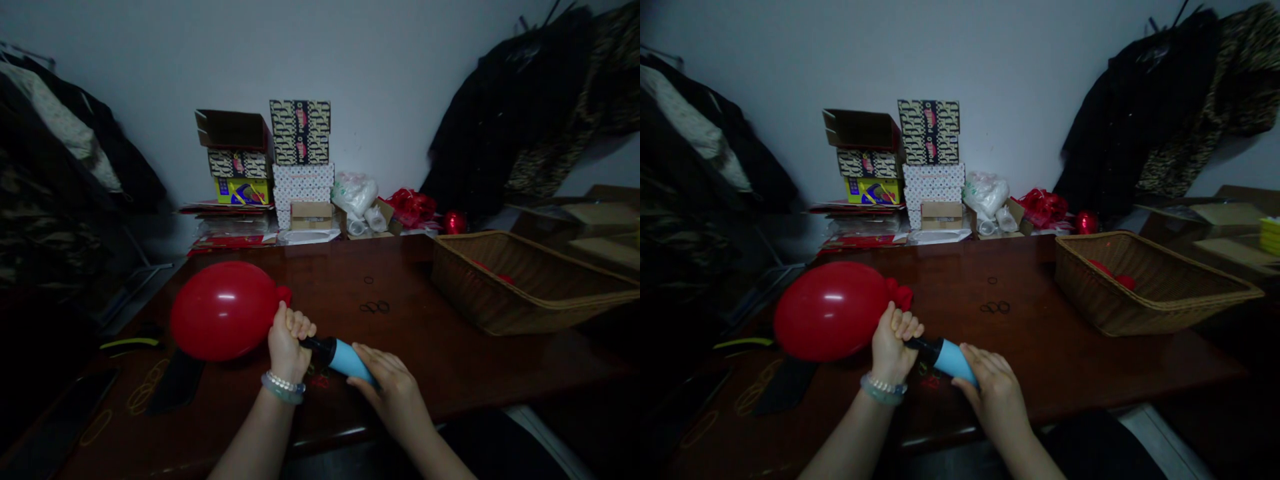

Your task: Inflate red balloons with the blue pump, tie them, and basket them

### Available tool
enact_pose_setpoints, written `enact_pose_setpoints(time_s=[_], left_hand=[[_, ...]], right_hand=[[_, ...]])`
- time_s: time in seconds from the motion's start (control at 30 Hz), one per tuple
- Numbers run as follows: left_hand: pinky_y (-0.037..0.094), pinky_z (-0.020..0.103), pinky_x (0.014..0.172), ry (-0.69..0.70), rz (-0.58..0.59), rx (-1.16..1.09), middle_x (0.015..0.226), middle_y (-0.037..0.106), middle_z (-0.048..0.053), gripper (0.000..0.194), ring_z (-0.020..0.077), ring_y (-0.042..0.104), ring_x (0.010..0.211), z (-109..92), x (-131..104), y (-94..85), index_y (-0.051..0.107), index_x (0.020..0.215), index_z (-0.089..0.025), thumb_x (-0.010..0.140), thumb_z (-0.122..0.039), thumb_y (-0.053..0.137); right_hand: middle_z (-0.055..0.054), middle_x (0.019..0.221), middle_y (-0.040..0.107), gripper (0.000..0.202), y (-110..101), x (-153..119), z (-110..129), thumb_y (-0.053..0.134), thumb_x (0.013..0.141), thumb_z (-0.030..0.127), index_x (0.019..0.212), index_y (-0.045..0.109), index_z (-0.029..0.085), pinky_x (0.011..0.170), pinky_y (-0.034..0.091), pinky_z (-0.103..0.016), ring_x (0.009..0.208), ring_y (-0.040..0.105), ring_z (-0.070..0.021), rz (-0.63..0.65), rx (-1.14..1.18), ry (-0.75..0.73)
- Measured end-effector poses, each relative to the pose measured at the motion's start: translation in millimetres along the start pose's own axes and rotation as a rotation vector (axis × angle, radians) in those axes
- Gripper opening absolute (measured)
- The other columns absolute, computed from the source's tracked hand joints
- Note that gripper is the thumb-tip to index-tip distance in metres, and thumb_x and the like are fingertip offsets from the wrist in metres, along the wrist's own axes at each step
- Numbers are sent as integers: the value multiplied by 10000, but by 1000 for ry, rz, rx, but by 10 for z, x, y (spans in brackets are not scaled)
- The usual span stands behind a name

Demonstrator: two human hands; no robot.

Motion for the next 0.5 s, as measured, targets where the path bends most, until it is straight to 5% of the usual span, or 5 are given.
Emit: enact_pose_setpoints(time_s=[0.5], left_hand=[[290, 214, 409, 99, -7, -66, 377, 260, -84, 484, 53, 294, 321, -575, 231, -133, 220, 537, -194, 877, -276, 554]], right_hand=[[-88, 1247, 661, 446, -187, -118, -476, 625, 887, 332, 1311, 552, 217, 944, 529, -429, 1118, 638, -254, 99, -50, 37]])
Point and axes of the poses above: each hand's wrist, its own x-axis towards the middle knuckle, its own y-axis out of the palm, z = x × y, the point moved 10 cm from there along x, towards the middle knuckle
